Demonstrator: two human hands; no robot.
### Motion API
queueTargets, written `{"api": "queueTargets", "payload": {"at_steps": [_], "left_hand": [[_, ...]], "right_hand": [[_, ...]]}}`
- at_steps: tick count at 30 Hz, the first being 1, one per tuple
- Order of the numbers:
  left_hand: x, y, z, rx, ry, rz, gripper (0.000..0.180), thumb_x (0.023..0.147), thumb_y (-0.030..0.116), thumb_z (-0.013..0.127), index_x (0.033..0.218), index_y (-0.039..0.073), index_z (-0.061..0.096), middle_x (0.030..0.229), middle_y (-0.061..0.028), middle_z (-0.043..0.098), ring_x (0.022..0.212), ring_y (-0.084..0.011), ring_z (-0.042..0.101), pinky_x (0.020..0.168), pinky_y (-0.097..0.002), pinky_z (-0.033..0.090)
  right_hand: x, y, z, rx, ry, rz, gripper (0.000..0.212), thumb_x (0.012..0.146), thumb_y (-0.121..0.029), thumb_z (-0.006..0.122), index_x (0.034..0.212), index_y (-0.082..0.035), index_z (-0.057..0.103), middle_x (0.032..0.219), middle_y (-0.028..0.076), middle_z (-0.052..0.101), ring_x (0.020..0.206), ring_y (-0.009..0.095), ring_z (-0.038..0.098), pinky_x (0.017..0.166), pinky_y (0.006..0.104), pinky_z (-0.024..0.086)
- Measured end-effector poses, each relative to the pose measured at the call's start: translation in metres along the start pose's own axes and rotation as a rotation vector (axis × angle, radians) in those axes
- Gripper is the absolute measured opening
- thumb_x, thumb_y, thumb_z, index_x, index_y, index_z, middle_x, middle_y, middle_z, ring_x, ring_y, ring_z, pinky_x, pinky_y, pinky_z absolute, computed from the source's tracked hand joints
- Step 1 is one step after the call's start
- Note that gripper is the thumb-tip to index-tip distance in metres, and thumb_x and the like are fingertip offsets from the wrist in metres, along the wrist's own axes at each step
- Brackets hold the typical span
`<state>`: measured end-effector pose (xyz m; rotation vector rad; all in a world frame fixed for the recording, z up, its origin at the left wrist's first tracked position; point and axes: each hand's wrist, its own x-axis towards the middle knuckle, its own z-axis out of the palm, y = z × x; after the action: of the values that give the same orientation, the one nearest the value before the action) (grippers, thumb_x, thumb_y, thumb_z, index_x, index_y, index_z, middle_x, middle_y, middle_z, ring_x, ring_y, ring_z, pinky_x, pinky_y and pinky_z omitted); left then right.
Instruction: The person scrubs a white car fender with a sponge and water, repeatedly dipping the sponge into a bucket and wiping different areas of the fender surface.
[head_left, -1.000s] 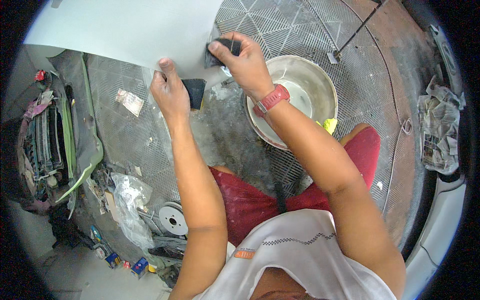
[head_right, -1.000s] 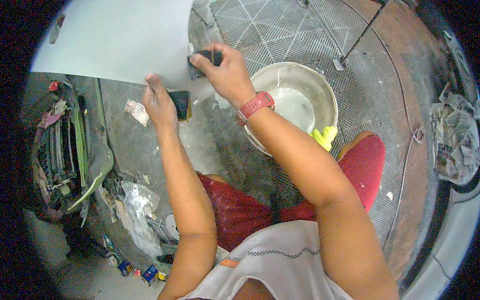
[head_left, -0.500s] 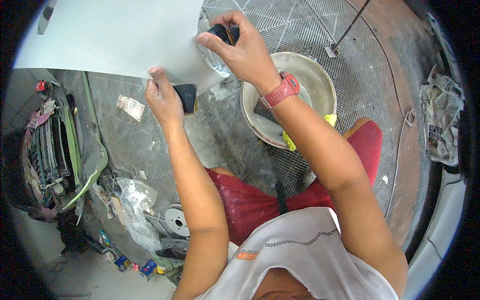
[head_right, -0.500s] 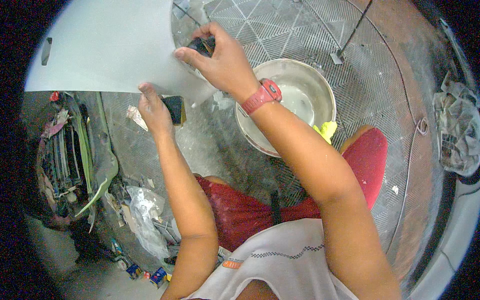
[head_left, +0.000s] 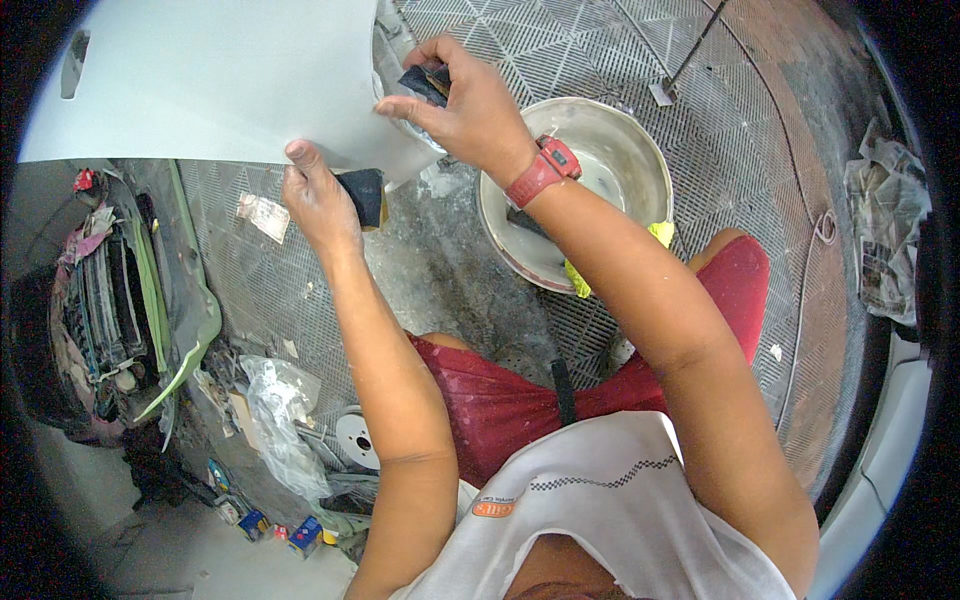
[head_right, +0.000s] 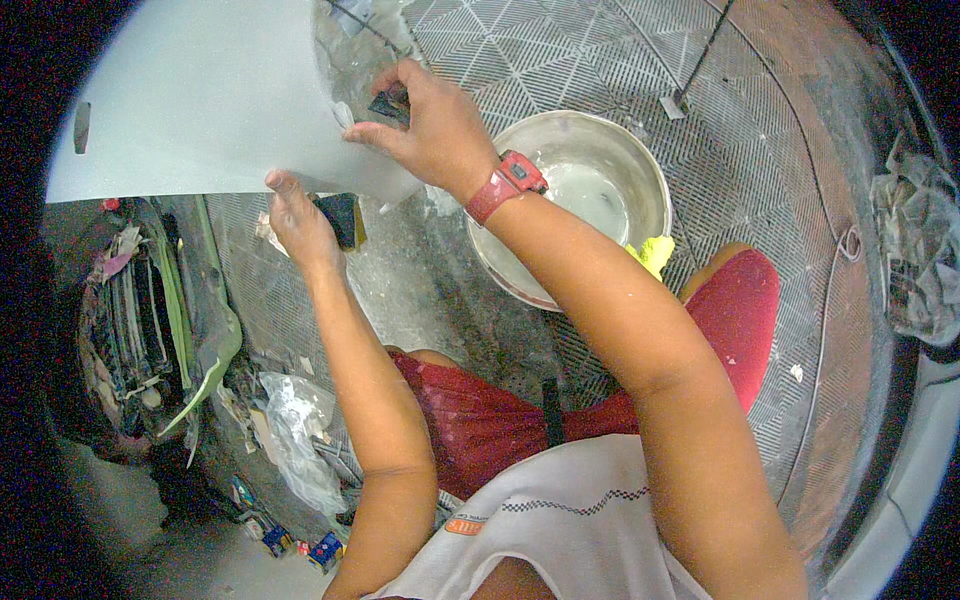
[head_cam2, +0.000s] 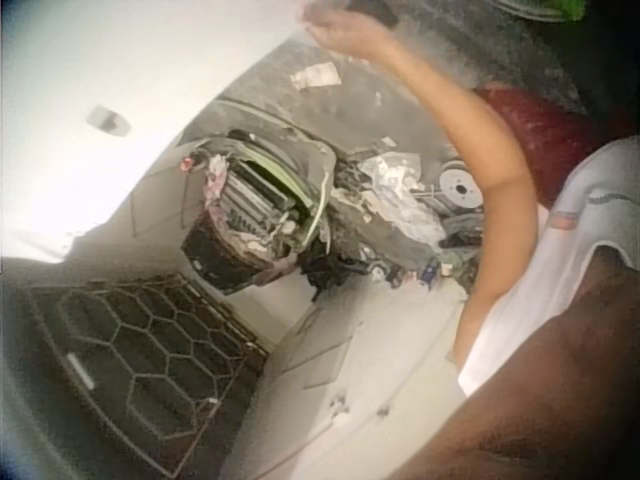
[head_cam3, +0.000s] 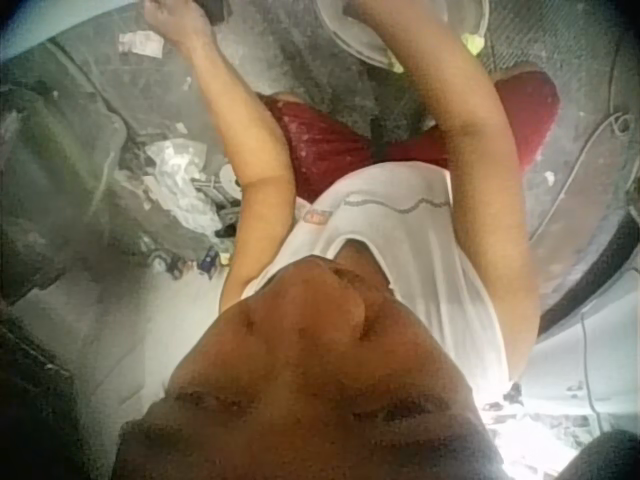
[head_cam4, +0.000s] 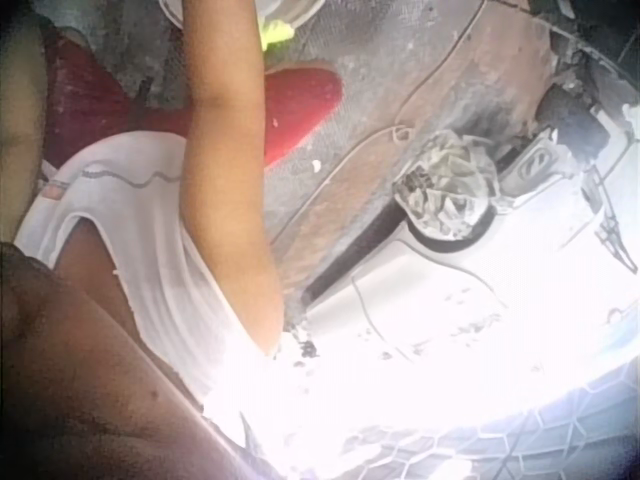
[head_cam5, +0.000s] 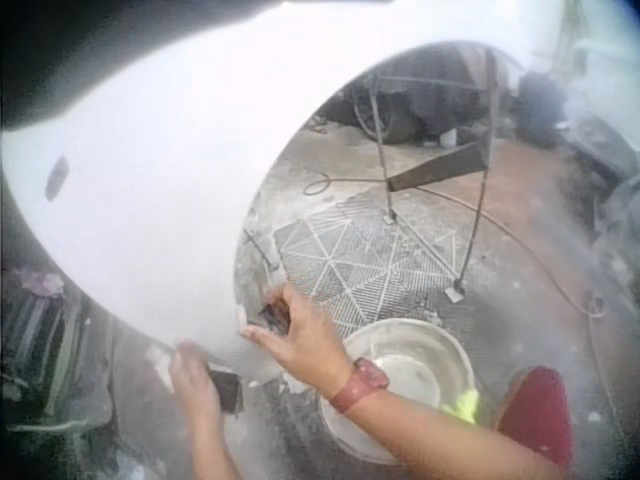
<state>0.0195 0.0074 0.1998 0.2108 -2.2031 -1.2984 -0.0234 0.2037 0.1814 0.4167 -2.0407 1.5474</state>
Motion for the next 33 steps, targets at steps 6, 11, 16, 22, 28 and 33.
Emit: {"api": "queueTargets", "payload": {"at_steps": [6, 11, 16, 22, 28, 33], "left_hand": [[-0.002, 0.004, 0.000, -0.020, -0.007, -0.022, 0.093, 0.102, 0.088, 0.039, 0.078, 0.000, 0.056, 0.073, -0.0028, 0.052, 0.076, -0.0157, 0.049, 0.076, -0.0375, 0.047], [-0.001, 0.003, -0.002, 0.019, -0.008, -0.054, 0.091, 0.102, 0.088, 0.040, 0.075, 0.002, 0.053, 0.073, -0.0032, 0.053, 0.076, -0.0155, 0.049, 0.076, -0.0373, 0.047], [-0.001, 0.004, -0.004, 0.013, -0.047, -0.103, 0.090, 0.102, 0.088, 0.040, 0.076, 0.002, 0.052, 0.072, -0.0018, 0.049, 0.074, -0.0153, 0.046, 0.074, -0.0369, 0.045], [-0.001, 0.006, -0.008, 0.052, -0.065, -0.076, 0.089, 0.103, 0.086, 0.039, 0.078, 0.002, 0.055, 0.070, -0.0006, 0.046, 0.073, -0.0140, 0.044, 0.072, -0.0350, 0.044], [-0.002, 0.003, -0.004, 0.012, -0.040, -0.043, 0.088, 0.104, 0.085, 0.041, 0.078, 0.001, 0.054, 0.068, 0.0015, 0.043, 0.069, -0.0121, 0.041, 0.064, -0.0339, 0.038], [-0.001, 0.006, -0.005, 0.018, -0.056, -0.035, 0.090, 0.103, 0.085, 0.042, 0.078, 0.000, 0.055, 0.067, 0.0020, 0.043, 0.068, -0.0116, 0.041, 0.062, -0.0348, 0.037]], "right_hand": [[-0.013, -0.006, -0.011, 0.058, -0.069, 0.108, 0.043, 0.089, -0.030, 0.087, 0.116, -0.003, 0.067, 0.108, 0.019, 0.076, 0.102, 0.039, 0.073, 0.089, 0.0442, 0.058], [-0.002, -0.024, -0.020, 0.135, -0.093, -0.034, 0.026, 0.092, -0.021, 0.084, 0.106, -0.004, 0.069, 0.101, 0.016, 0.074, 0.093, 0.035, 0.072, 0.081, 0.0413, 0.057], [0.013, -0.028, -0.010, 0.239, -0.018, -0.037, 0.025, 0.090, -0.021, 0.087, 0.100, -0.006, 0.070, 0.091, 0.011, 0.073, 0.083, 0.032, 0.071, 0.074, 0.0402, 0.055], [0.009, -0.024, 0.000, 0.130, -0.035, -0.101, 0.026, 0.087, -0.021, 0.089, 0.095, -0.007, 0.069, 0.088, 0.011, 0.072, 0.081, 0.032, 0.070, 0.072, 0.0412, 0.054], [0.012, -0.026, -0.002, 0.168, -0.028, -0.093, 0.025, 0.086, -0.020, 0.090, 0.096, -0.006, 0.071, 0.088, 0.011, 0.073, 0.079, 0.028, 0.070, 0.072, 0.0390, 0.054], [0.005, -0.010, 0.005, 0.235, -0.075, 0.002, 0.025, 0.089, -0.023, 0.088, 0.096, -0.005, 0.071, 0.089, 0.015, 0.074, 0.082, 0.035, 0.072, 0.075, 0.0438, 0.056]]}}
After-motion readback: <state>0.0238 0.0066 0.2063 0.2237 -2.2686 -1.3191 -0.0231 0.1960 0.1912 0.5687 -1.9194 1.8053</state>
